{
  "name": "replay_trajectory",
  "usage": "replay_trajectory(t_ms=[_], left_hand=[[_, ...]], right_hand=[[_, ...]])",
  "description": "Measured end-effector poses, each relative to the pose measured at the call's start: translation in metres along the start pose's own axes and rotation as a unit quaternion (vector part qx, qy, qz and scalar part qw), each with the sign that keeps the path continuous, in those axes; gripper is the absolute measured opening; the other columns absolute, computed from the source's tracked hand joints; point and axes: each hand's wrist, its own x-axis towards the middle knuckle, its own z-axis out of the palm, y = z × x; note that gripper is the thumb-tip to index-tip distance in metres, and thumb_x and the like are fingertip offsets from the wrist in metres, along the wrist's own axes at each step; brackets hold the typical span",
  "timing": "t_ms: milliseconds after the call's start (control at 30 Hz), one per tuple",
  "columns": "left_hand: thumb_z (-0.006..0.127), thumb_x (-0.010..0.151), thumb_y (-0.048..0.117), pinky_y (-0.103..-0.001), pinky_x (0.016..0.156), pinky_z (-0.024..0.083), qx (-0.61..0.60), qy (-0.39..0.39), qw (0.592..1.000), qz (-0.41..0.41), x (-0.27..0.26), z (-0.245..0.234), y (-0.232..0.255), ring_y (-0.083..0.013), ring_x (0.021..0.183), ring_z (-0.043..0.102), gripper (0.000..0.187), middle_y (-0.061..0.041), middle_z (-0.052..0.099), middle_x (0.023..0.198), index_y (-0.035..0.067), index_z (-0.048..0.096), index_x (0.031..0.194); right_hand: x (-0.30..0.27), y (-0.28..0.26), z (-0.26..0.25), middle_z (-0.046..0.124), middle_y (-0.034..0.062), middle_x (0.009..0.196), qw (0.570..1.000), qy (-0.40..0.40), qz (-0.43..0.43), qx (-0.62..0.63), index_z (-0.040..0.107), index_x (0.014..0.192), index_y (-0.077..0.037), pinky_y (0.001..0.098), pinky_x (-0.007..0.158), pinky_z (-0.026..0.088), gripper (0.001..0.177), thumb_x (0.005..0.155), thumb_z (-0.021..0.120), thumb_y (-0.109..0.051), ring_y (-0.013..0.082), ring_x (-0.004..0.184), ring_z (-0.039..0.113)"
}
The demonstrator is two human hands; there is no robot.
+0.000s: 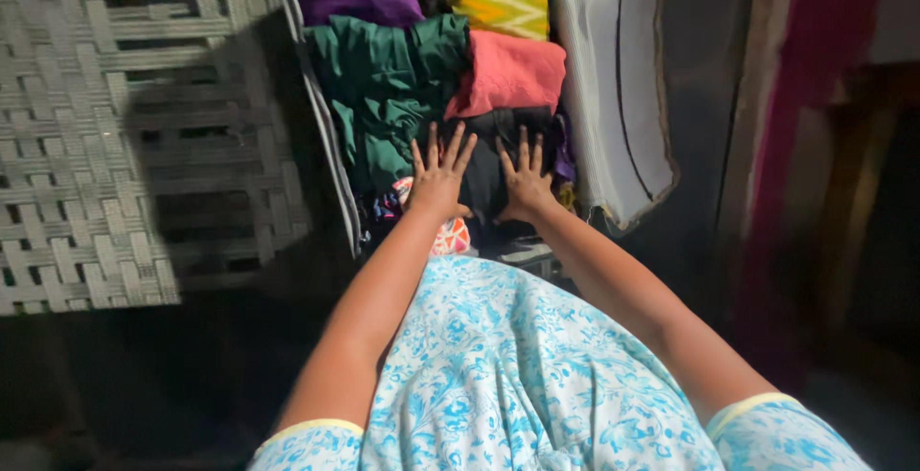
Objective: The person folds a dark garment and a green garment on a woven mat, then places them into a teal suitcase already containing folded clothes. The person closes and zips the suitcase.
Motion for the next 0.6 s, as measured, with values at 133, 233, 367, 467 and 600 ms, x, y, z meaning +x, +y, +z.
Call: replay_trajectory(t_ms=[133, 233, 367, 467, 600], left_hand=[[0.093, 0.057, 0.051, -0.074, 0.119, 0.005, -0.068, 0.078, 0.994, 0.044, -0.034, -0.025, 0.003, -0.0432, 0.157, 0.003, 0.136, -0.009, 0.003, 0.172, 0.021, 0.015, 0.164], [0.087, 0.068, 0.050, -0.074, 0.120, 0.006, -0.082, 0.143, 0.985, 0.056, -0.082, -0.005, 0.005, -0.0377, 0.158, 0.007, 0.119, -0.012, 0.010, 0.171, 0.019, 0.023, 0.163], [0.079, 0.079, 0.047, -0.072, 0.120, 0.008, -0.058, 0.163, 0.985, -0.022, -0.142, 0.054, 0.003, -0.0352, 0.158, 0.009, 0.102, -0.012, 0.015, 0.171, 0.017, 0.029, 0.162], [0.078, 0.081, 0.043, -0.067, 0.123, 0.010, -0.033, 0.120, 0.989, -0.081, -0.139, 0.099, -0.003, -0.0330, 0.160, 0.008, 0.099, -0.010, 0.013, 0.174, 0.020, 0.029, 0.164], [0.077, 0.078, 0.048, -0.067, 0.122, 0.010, -0.071, 0.090, 0.988, -0.100, -0.113, 0.137, -0.018, -0.0332, 0.159, 0.003, 0.101, -0.007, 0.007, 0.173, 0.025, 0.026, 0.163]], right_hand=[[-0.037, 0.002, -0.027, -0.014, 0.0217, 0.168, 0.997, 0.037, -0.061, 0.013, 0.006, 0.164, -0.030, 0.0806, 0.106, 0.029, 0.155, 0.045, 0.102, -0.047, 0.0507, 0.155, -0.008], [-0.074, 0.005, -0.027, -0.012, 0.0229, 0.166, 0.991, 0.089, -0.103, 0.017, 0.012, 0.162, -0.032, 0.0819, 0.110, 0.021, 0.142, 0.051, 0.100, -0.046, 0.0500, 0.154, -0.006], [-0.103, 0.007, 0.000, -0.013, 0.0222, 0.165, 0.989, 0.060, -0.133, 0.005, 0.018, 0.159, -0.036, 0.0815, 0.111, 0.019, 0.123, 0.063, 0.094, -0.036, 0.0500, 0.153, -0.006], [-0.086, 0.014, 0.023, -0.014, 0.0199, 0.170, 0.990, 0.034, -0.133, -0.042, 0.018, 0.164, -0.040, 0.0789, 0.109, 0.026, 0.112, 0.074, 0.080, -0.013, 0.0496, 0.156, -0.005], [-0.054, 0.021, 0.042, -0.016, 0.0166, 0.173, 0.990, 0.006, -0.124, -0.072, 0.016, 0.164, -0.044, 0.0765, 0.103, 0.037, 0.107, 0.081, 0.064, 0.004, 0.0504, 0.158, -0.005]])
